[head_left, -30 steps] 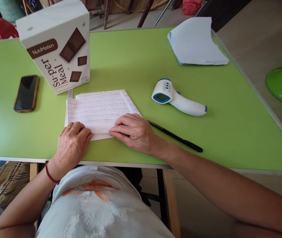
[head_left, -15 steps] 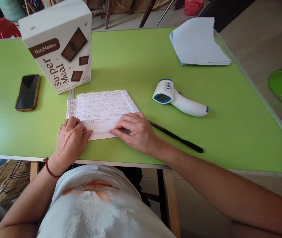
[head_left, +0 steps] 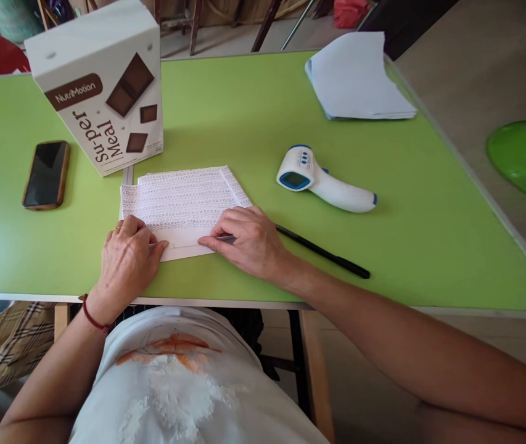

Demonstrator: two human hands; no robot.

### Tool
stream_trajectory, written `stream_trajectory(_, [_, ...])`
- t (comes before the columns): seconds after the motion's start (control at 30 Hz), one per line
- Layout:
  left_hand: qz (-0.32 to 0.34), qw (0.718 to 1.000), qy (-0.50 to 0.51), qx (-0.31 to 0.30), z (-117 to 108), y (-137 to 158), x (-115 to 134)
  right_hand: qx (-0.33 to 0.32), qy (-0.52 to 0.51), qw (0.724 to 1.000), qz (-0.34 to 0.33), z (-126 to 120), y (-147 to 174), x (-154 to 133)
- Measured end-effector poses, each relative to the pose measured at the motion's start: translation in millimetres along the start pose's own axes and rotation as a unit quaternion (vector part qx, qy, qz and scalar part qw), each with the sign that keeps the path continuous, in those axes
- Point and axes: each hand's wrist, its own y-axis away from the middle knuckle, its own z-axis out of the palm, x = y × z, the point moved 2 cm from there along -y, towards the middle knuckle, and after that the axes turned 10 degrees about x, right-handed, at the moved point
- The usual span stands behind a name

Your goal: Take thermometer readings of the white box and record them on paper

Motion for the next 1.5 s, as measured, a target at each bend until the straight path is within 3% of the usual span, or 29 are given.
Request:
stream_trajectory(0.23, [0.03,0.999,-0.018,-0.004,-2.5,-0.3,2.2,-0.008,0.002,1.0,0.022,1.7,-0.3,2.6])
stream_trajectory(0.4, [0.2,0.972,-0.016,0.12,2.0,3.0,4.3,-0.001,0.019,0.999,0.029,-0.4,-1.0,2.2])
stream_trajectory(0.53, [0.266,0.956,-0.004,0.123,7.0,2.3,4.4,-0.011,0.032,0.999,0.03,-2.2,-2.0,0.9])
stream_trajectory(1.03, [0.267,0.957,0.007,0.109,10.9,3.8,2.4,0.0,0.041,0.997,0.066,-12.4,2.5,14.0])
stream_trajectory(1.5, [0.24,0.967,0.041,0.078,8.3,3.6,3.1,-0.001,0.077,0.997,0.026,-21.8,6.9,30.0])
